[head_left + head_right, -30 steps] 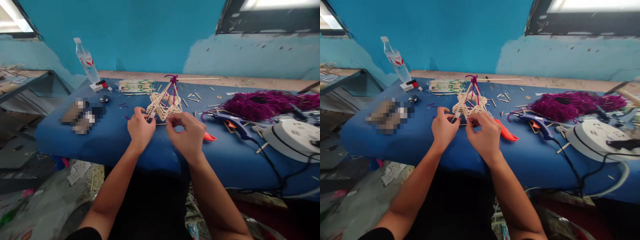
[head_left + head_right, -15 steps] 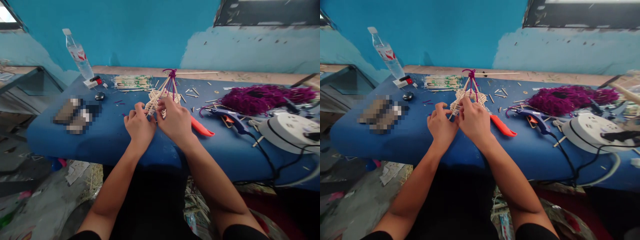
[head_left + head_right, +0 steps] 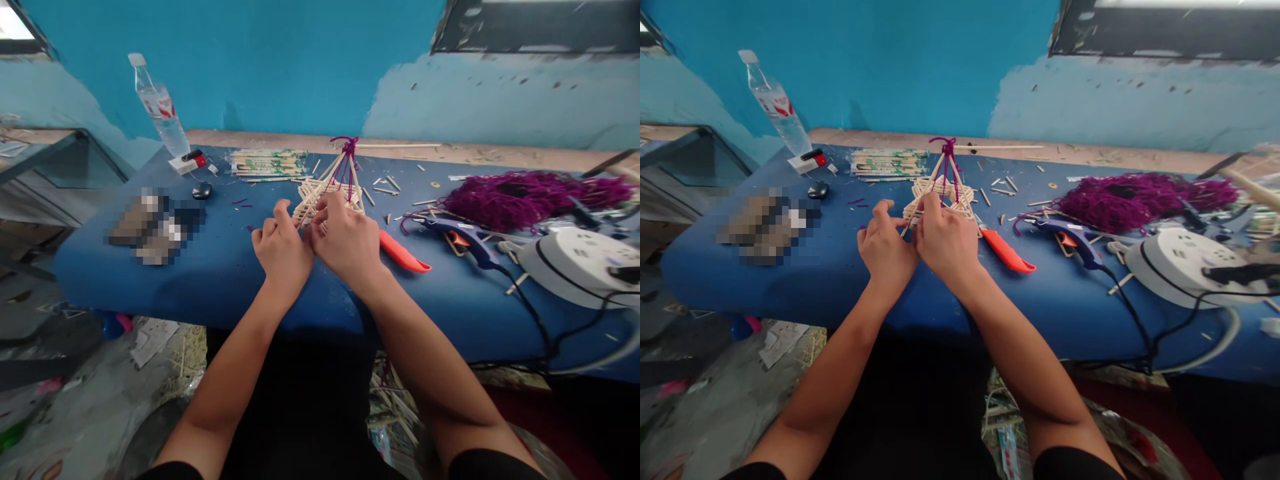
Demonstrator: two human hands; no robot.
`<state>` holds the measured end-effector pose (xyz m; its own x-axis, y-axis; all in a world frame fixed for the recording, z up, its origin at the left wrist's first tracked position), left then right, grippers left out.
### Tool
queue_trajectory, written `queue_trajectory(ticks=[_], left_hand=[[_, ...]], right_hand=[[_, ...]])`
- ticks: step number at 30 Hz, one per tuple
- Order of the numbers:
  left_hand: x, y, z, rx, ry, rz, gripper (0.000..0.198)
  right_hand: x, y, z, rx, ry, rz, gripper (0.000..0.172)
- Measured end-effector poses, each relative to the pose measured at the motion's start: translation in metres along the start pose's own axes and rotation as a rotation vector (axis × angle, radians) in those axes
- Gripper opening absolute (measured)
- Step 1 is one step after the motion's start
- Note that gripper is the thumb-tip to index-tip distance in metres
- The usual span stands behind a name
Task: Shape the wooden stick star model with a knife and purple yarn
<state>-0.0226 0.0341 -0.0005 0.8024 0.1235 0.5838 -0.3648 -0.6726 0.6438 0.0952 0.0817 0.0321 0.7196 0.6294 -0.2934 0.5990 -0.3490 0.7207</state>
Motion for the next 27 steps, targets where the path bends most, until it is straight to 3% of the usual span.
queue_trajectory(ticks=[8,16,27], left_hand=[[0.001,-0.002,0.003,0.021,-0.053,-0.036,0.055],[0.003,-0.001,0.002,0.007,-0.05,-0.054,0.054],[0.004,0.0,0.002,0.059,-0.1,-0.09,0.048]], right_hand=[[0.003,-0.004,-0.002,-0.091,-0.046,-0.09,0.033],[0.0,-0.004,-0.003,-0.055,-0.022,-0.138,0.033],[-0.004,-0.01,-0.006,-0.168,-0.049,-0.008,0.026]])
Point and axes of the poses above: each hand's wrist, its own z-axis away from the middle knuckle, its own y-axis out of the back of the hand, x = y × z, the point moved 8 cm from there along -z, towards the middle knuckle, and after that the axes turned 2 degrees about -z, right-handed, at the moved point
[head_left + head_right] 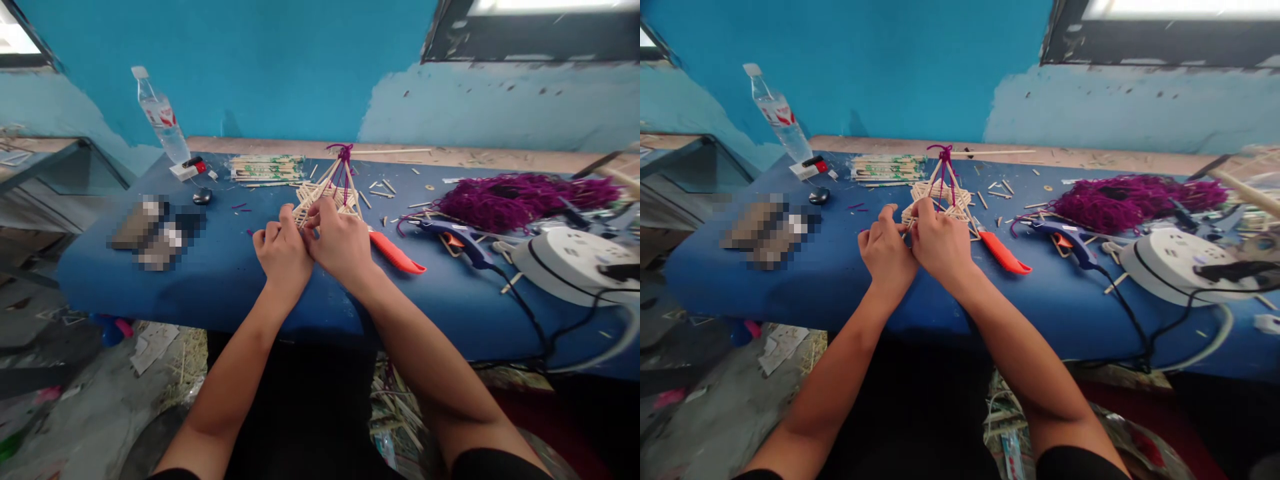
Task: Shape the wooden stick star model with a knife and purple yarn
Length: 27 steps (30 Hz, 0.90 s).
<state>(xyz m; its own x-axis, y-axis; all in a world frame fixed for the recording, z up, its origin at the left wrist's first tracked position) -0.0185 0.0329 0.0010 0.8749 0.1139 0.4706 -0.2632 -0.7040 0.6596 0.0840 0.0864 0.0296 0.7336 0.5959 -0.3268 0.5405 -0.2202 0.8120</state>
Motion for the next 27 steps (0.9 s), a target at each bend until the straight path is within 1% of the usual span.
queue_trajectory(ticks=[6,10,16,22,27], left_hand=[[-0.001,0.0,-0.001,0.03,-0.011,0.046,0.046],[-0.002,0.0,0.0,0.046,-0.001,0.101,0.042],[-0.002,0.001,-0.001,0.044,-0.007,0.144,0.041],[-0.001,0.005,-0.002,0.064,-0.018,0.116,0.033],[-0.003,0.004,-0.002,0.052,0.005,0.15,0.037]], right_hand=[[0.001,0.0,-0.005,-0.055,-0.06,0.014,0.032],[-0.001,0.002,-0.008,-0.075,-0.063,-0.005,0.029],[-0.003,0.002,-0.009,-0.106,-0.07,0.009,0.03],[-0.009,0.0,-0.006,-0.175,-0.034,0.158,0.025],[-0.009,0.003,-0.009,-0.199,-0.048,0.136,0.026]])
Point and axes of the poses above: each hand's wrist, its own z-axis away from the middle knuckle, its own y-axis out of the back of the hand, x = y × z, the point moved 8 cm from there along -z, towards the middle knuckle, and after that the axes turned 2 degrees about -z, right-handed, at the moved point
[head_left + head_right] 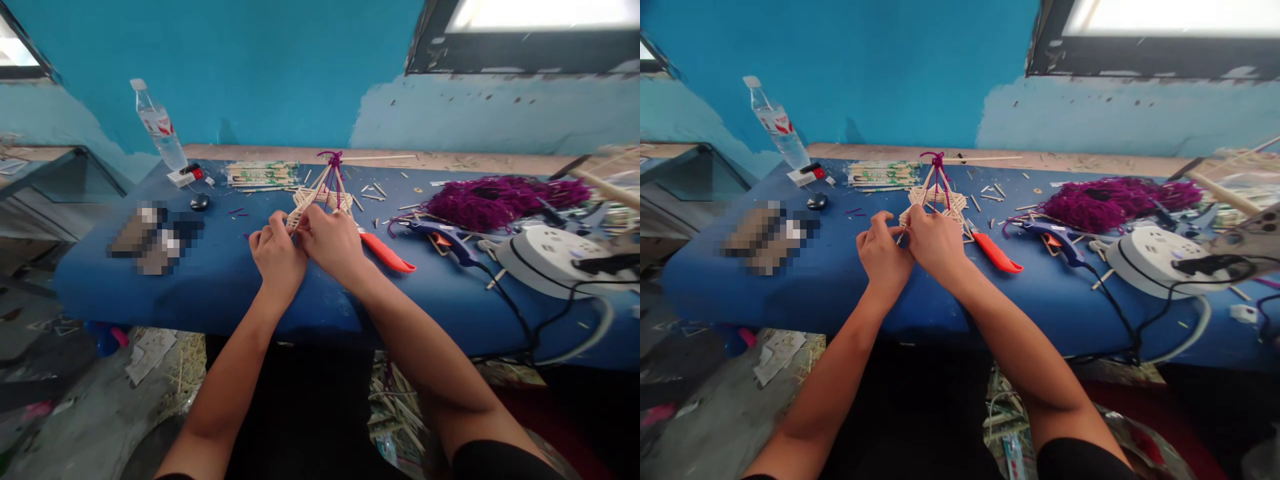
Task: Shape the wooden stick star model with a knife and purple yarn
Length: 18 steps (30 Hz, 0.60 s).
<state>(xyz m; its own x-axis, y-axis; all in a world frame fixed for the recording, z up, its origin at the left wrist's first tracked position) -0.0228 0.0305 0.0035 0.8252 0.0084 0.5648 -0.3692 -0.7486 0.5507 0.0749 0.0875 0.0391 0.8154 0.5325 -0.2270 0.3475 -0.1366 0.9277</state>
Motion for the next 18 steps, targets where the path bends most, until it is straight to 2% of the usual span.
queue_trajectory(ticks=[4,7,10,14,15,18], left_hand=[[0.001,0.0,-0.001,-0.014,0.014,-0.013,0.044],[0.001,0.0,0.0,-0.022,0.028,-0.022,0.053],[-0.001,0.003,0.002,-0.035,0.044,-0.008,0.059],[-0.009,0.006,0.003,-0.06,0.078,0.035,0.06],[-0.012,0.007,0.003,-0.07,0.09,0.051,0.06],[-0.022,0.003,0.0,-0.136,0.161,0.126,0.057]], right_hand=[[0.001,0.003,0.001,-0.025,-0.014,0.0,0.026],[0.003,0.018,0.006,0.072,0.032,-0.041,0.024],[0.01,0.055,0.009,0.269,0.108,-0.08,0.018],[0.03,0.118,0.003,0.538,0.174,-0.03,0.021],[0.035,0.13,-0.003,0.565,0.202,0.005,0.021],[0.053,0.146,-0.029,0.49,0.251,0.066,0.023]])
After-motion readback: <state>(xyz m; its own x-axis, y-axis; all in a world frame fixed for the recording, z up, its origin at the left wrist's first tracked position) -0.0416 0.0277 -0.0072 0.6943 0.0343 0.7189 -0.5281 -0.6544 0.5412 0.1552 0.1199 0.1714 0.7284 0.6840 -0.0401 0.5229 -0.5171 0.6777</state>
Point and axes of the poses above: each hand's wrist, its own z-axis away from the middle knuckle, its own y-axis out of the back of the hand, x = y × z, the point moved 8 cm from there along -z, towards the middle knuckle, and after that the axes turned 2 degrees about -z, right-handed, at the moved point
